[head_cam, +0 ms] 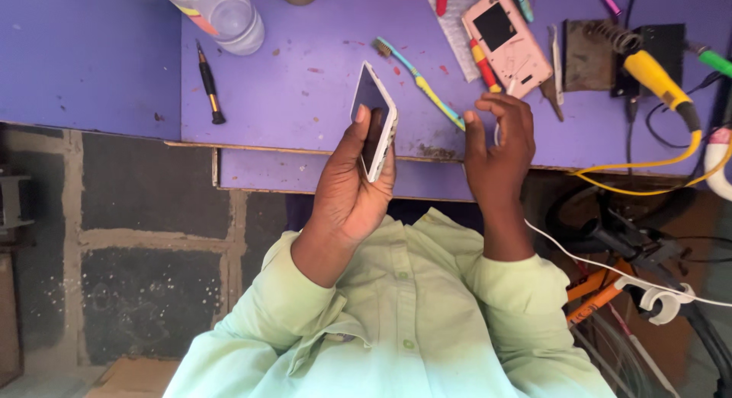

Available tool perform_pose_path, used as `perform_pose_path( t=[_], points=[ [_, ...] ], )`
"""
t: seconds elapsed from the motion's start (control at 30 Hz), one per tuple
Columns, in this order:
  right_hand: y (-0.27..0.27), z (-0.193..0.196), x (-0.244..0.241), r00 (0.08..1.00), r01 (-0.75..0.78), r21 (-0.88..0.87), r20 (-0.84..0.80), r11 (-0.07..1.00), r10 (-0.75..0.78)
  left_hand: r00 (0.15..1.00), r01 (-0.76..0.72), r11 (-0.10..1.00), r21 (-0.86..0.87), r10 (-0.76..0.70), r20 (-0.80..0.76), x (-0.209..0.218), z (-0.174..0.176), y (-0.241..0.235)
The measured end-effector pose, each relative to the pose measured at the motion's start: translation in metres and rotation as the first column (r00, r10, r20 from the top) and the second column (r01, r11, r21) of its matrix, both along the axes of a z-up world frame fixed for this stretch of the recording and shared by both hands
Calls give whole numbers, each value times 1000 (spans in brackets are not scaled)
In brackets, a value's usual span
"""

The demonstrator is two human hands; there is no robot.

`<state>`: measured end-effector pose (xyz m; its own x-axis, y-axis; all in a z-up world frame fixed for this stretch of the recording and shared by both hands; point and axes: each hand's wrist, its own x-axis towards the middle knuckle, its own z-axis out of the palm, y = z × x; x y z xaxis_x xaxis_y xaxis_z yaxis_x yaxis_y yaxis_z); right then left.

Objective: The person disassembles a white smartphone, removes the back cover, and uses a toothbrush to clean the internal components. They repeatedly connect and disconnect a charging cable to test the device while holding it in both hands.

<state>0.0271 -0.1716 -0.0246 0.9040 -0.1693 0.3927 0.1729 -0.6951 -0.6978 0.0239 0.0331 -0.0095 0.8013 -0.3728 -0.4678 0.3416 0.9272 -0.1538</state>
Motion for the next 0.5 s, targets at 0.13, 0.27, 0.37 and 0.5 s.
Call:
perform_pose_path(
  t=[0.13,0.27,0.37,0.5],
  points=[
    [18,13,-15,994,-104,213,57,972,94,997,-13,999,35,10,78,0,-9,3],
    [3,11,-15,999,16,114,47,993,-22,973,-57,993,100,33,227,-3,-12,2],
    [-27,0,4,980,197,-5,15,980,-197,979,-51,993,104,29,204,-4,-7,11],
    [-76,-12,31,958,287,-178,29,941,-287,984,-26,978,207,-11,179,-1,5,11]
  ],
)
